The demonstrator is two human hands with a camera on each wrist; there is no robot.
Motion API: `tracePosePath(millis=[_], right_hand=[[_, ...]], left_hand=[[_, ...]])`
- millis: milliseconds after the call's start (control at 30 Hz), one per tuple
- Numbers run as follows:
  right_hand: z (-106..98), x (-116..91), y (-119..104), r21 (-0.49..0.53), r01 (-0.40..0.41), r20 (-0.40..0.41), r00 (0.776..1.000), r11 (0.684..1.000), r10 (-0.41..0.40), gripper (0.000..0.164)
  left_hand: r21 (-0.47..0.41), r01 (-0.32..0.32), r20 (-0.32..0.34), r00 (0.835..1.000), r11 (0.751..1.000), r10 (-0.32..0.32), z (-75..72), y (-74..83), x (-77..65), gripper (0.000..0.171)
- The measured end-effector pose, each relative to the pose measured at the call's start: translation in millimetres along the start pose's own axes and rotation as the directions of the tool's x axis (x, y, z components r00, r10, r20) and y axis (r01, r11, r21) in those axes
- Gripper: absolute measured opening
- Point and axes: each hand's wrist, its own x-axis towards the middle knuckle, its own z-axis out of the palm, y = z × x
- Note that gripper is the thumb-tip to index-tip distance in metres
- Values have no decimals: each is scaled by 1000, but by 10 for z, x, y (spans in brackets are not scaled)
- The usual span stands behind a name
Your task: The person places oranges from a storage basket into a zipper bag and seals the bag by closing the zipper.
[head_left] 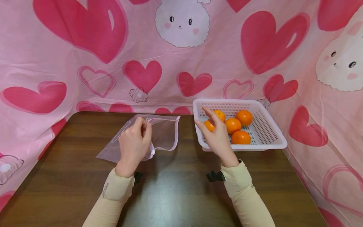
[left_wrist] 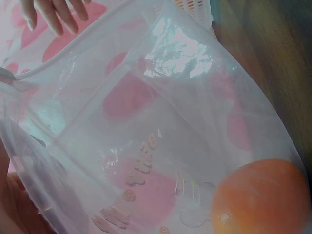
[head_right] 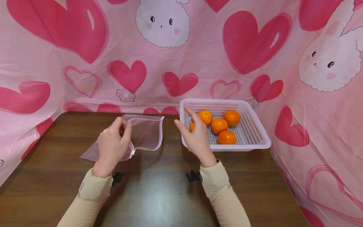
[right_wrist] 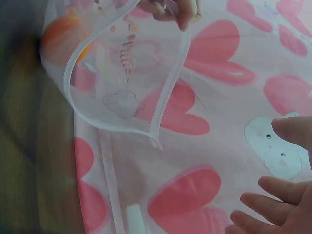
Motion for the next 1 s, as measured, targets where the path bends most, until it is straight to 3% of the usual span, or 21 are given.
tracePosePath(millis=[267, 1000], right_hand=[[-127, -4, 63, -96, -91, -2, 996, 991, 91, 61], [-393, -1, 324, -169, -119, -27, 993, 978, 116, 64]], left_hand=[[-8, -6, 4, 1000, 1000, 6, 6, -1, -2, 21], [-7, -5, 0, 1000, 1000, 5, -9, -8, -6, 20]])
